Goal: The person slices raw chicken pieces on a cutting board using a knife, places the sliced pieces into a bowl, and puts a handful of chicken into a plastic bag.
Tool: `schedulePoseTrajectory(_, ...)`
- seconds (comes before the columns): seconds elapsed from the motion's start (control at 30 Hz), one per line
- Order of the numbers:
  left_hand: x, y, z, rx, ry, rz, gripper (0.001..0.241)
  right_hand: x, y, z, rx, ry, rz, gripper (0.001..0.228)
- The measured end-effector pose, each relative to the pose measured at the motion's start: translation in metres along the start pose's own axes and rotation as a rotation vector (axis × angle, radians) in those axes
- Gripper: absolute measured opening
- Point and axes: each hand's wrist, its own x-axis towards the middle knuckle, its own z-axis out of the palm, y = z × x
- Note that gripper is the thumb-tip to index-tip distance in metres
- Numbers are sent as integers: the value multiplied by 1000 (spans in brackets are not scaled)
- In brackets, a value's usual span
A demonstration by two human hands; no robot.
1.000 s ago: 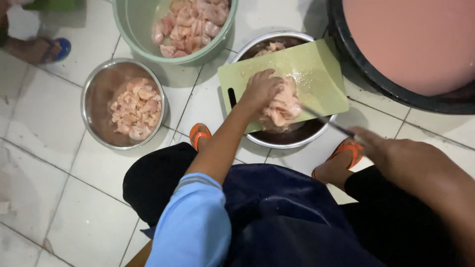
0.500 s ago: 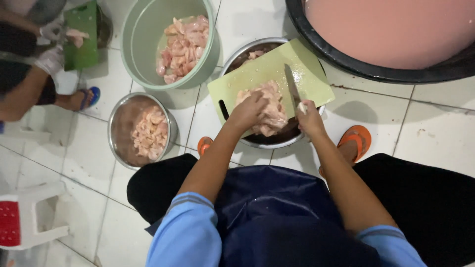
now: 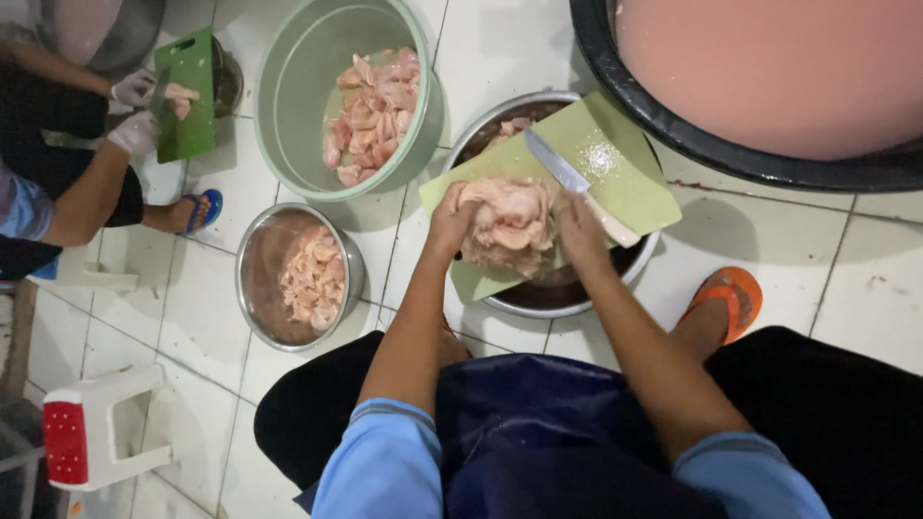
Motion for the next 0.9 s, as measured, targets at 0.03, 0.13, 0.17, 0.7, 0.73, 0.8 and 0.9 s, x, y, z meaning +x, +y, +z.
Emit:
schedulePoseTrajectory(0.03,-3,4,-2,-5,1,1,35,1,-2,7,-4,0,-2,44)
schedulePoseTrajectory(0.13,1,-2,0,-202,69,-55,29,6,-11,22,248,-290,90,91)
schedulePoseTrajectory(0.17,13,-15,4,-301,99,-38,30,11,-17,24,190,-286,85,96)
schedulePoseTrajectory(0.7,-19,-9,37,-226,18,9,79,15,-7,26,-597,-150,-402,68)
schedulePoseTrajectory(0.73,-23,-7,34,-234,23,-1,79,15,-6,25,-603,-162,-403,68)
schedulePoseTrajectory(0.8,-28,-3,29,-286,-41,88,77,17,-4,21,-571,-122,-454,68)
schedulePoseTrajectory(0.9,-18,-13,36,-282,-52,162,75,15,-19,17,-578,-223,-337,68)
